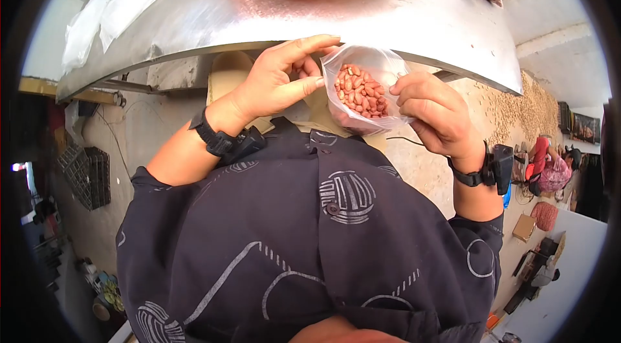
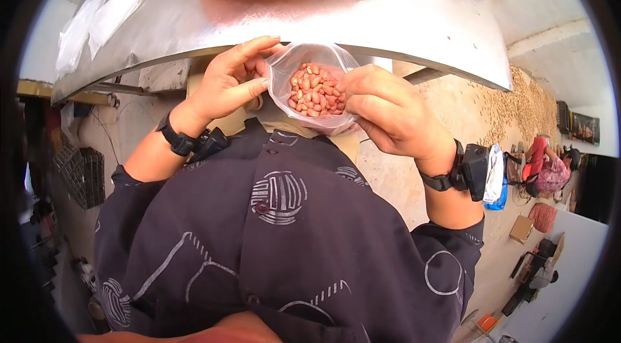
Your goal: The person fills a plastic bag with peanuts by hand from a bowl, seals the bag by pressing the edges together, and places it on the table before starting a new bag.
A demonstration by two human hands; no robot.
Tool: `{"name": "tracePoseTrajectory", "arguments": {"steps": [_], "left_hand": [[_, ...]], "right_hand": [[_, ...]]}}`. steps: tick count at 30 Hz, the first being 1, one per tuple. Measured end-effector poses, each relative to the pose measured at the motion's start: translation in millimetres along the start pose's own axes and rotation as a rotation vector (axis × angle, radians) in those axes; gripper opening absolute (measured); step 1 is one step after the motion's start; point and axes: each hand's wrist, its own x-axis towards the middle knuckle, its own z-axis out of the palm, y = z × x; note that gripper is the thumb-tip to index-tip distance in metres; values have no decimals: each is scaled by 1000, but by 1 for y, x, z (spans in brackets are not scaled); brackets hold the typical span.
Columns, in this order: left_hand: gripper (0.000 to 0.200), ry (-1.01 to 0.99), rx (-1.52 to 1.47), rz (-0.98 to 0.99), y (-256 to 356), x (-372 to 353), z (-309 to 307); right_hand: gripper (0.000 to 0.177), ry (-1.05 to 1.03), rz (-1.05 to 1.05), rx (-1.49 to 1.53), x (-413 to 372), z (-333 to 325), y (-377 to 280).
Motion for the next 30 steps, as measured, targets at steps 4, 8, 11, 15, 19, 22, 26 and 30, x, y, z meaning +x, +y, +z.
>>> {"name": "tracePoseTrajectory", "arguments": {"steps": [4,8,11,15,19,22,26,30], "left_hand": [[42,-122,533,349,5,7,-15],[24,-153,639,422,4,12,-29],[17,-186,670,434,14,15,-33],[16,-218,753,470,33,17,-28],[16,-196,674,414,20,11,-14],[16,-126,586,360,14,9,-4],[17,-68,499,335,10,7,8],[16,-37,453,308,5,7,16]], "right_hand": [[23,-32,14,16,-3,8,0],[24,-26,11,-24,0,6,2],[24,-40,24,-119,2,-7,2],[25,-10,75,-246,-1,-22,-1],[24,104,240,-176,-25,-9,5],[23,213,360,-4,-47,3,13],[26,506,527,323,-67,27,16],[22,777,620,726,-72,42,15]]}}
